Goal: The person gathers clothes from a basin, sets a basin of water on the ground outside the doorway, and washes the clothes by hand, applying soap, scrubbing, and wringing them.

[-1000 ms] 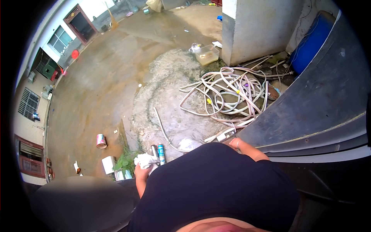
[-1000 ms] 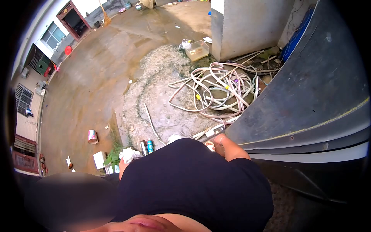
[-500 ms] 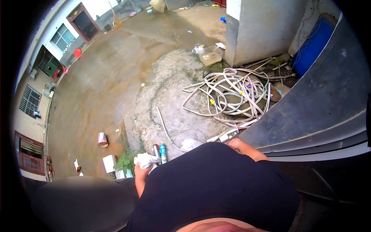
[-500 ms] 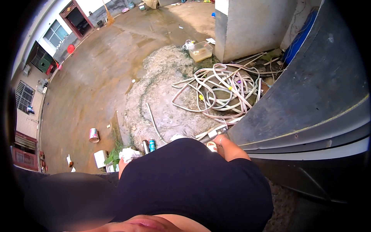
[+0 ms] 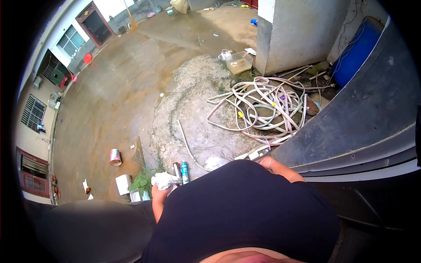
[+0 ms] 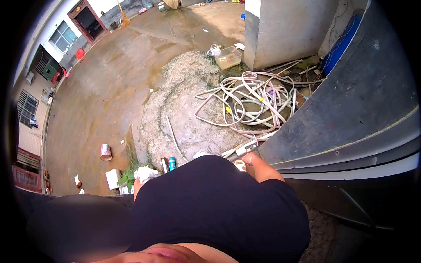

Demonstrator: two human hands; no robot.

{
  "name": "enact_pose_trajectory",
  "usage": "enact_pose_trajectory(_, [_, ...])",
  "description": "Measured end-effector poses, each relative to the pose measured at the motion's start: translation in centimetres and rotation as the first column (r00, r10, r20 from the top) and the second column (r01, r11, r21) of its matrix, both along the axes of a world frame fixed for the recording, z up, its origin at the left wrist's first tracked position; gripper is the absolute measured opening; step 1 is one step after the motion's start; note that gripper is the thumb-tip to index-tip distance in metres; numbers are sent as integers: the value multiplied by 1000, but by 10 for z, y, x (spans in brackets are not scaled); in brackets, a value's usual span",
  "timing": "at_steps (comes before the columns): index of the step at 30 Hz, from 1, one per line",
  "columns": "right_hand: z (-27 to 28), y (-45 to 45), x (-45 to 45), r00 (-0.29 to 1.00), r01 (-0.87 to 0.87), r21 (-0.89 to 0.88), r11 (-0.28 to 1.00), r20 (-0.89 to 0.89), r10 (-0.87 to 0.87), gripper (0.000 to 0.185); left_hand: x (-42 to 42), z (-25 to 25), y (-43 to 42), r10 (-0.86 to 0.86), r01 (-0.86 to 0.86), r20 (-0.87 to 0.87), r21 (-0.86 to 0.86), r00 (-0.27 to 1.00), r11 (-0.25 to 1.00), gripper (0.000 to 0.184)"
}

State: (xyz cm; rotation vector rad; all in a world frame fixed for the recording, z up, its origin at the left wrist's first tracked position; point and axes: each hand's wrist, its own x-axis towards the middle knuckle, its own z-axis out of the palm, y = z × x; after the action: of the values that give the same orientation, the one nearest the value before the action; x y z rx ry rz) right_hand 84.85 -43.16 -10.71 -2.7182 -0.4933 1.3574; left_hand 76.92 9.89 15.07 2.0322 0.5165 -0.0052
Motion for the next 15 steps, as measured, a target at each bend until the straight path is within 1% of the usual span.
enact_pose_trajectory(2, [-6, -1, 0, 969, -227, -4, 974, 94, 227, 28, 0, -4, 3, -5, 6, -16, 39, 1000, 999, 47])
enact_pose_trajectory(6, [1, -1, 0, 966, -245, -22, 969, 82, 246, 28, -1, -16, 10, -4, 4, -2, 15, 1000, 1000, 46])
enact_pose_trajectory(7, [1, -2, -1, 963, -259, -55, 964, 67, 262, 34, -1, -22, 12, 1, -1, 1, 9, 1000, 1000, 46])
enact_pose_trajectory(8, [1, -3, -1, 959, -273, -87, 958, 53, 278, 48, -1, -27, 15, 6, -6, 4, 3, 1000, 1000, 46])
enact_pose_trajectory(9, [-1, -4, -1, 959, -273, -87, 958, 53, 278, 48, -1, -21, 11, 7, -7, 5, 3, 1000, 1000, 46])
enact_pose_trajectory(10, [-3, -4, -2, 964, -251, -63, 966, 74, 255, 34, -2, -10, 4, 4, -3, -13, 27, 1000, 1000, 46])
enact_pose_trajectory(11, [-6, -4, -2, 968, -229, -38, 973, 95, 232, 27, -2, -5, 1, 1, 1, -31, 50, 1000, 999, 46])
enact_pose_trajectory(14, [3, -4, -7, 971, -199, -16, 980, 131, 200, 26, -3, -15, 6, -10, 11, -25, 53, 1000, 999, 46])
enact_pose_trajectory(15, [-2, -5, -7, 971, -200, -15, 980, 132, 200, 26, -4, -16, 6, -9, 10, -24, 54, 1000, 998, 46])
